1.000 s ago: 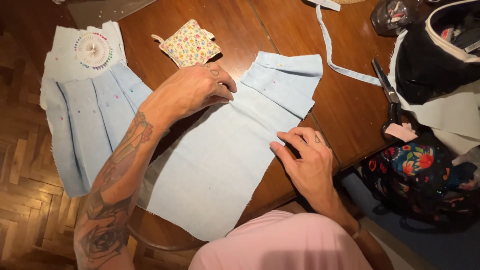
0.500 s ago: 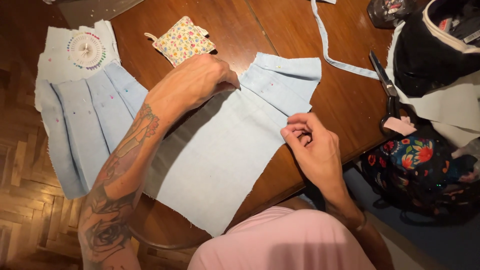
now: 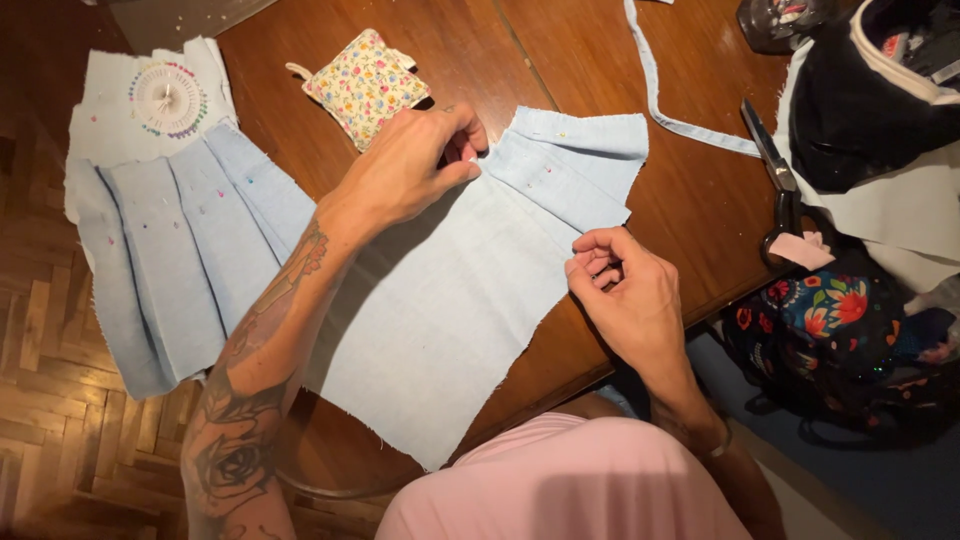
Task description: The person folds a light blue fabric into pleats on a wooden table and secures the folds with pins. They repeat this process for multiple fabric pieces, arranging them neatly on the table.
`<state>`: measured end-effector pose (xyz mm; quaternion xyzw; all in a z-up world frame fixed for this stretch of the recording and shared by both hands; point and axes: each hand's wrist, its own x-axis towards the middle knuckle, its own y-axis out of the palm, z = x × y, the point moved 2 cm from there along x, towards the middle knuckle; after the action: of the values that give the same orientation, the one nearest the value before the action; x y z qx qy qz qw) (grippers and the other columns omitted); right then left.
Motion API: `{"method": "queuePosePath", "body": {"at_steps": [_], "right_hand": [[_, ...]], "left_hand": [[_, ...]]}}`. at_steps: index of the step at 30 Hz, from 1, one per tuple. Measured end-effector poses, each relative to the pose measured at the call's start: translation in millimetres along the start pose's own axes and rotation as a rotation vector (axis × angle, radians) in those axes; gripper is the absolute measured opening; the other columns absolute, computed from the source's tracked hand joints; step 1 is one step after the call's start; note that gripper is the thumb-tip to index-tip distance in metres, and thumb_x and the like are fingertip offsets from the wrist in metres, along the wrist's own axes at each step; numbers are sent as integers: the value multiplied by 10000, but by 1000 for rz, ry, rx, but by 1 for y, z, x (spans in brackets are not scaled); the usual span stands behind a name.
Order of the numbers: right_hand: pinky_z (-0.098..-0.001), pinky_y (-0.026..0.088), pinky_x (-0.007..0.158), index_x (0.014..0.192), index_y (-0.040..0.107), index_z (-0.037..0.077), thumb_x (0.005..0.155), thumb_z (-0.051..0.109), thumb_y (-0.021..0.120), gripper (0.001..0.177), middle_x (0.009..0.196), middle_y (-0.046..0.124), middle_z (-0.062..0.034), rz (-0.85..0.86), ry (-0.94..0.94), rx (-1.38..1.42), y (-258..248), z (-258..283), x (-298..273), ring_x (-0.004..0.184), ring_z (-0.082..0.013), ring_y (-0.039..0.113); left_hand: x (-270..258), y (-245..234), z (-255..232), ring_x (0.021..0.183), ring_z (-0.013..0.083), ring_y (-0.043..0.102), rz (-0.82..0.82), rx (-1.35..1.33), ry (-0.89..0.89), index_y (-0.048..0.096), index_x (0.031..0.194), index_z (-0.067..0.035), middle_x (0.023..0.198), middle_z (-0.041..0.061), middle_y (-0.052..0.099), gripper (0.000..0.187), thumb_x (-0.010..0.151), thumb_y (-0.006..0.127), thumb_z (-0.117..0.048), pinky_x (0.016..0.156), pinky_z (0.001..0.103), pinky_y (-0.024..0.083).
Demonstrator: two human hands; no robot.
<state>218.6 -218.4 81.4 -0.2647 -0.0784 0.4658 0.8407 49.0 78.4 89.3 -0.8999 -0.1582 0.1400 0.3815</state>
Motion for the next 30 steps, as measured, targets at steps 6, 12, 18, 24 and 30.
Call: {"method": "queuePosePath", "body": {"at_steps": [6, 12, 18, 24, 30], "right_hand": [[-313, 748, 770, 1161, 862, 30, 1007, 39, 917, 164, 1010, 899, -181, 1, 17, -15, -1, 3, 2, 924, -226, 828], [-329, 761, 772, 1152, 854, 33, 990, 55, 926, 178, 999, 890, -184, 9, 33, -13, -2, 4, 4, 921, -235, 830], [-329, 768, 786, 1203, 860, 56, 934, 104, 980, 298, 1006, 889, -157, 60, 27, -28, -13, 13, 4, 920, -238, 828], [-376, 723, 965, 1379, 906, 203, 1228, 80, 799, 222, 1236, 854, -1, -47, -683, -501, -20, 59, 53, 1067, -225, 794], [-744, 476, 1339, 1592, 798, 158, 1285, 209, 642, 348, 1672, 784, -77, 251, -970, -722, 29, 22, 117, 1627, -391, 652]], "left_hand": [[2, 18, 8, 1025, 391, 843, -65, -6, 17, 751, 1213, -129, 998, 101, 836, 202, 1085, 896, -188, 929, 566, 649], [-12, 37, 4, 1131, 399, 796, -211, 259, 147, 696, 1314, -139, 1092, 112, 742, 308, 1097, 901, -212, 1029, 569, 637], [-26, 61, 9, 1160, 330, 785, -405, 149, 239, 750, 1351, -215, 1202, 50, 707, 156, 1205, 793, -178, 1016, 466, 673], [-36, 73, 10, 1190, 208, 764, -565, 226, 246, 791, 1393, -265, 1247, -36, 732, 160, 1253, 736, -209, 1037, 355, 670], [-43, 96, 21, 1263, 282, 721, -629, 520, 308, 776, 1318, -207, 1293, 30, 721, 175, 1320, 610, -262, 1103, 419, 620]]}}
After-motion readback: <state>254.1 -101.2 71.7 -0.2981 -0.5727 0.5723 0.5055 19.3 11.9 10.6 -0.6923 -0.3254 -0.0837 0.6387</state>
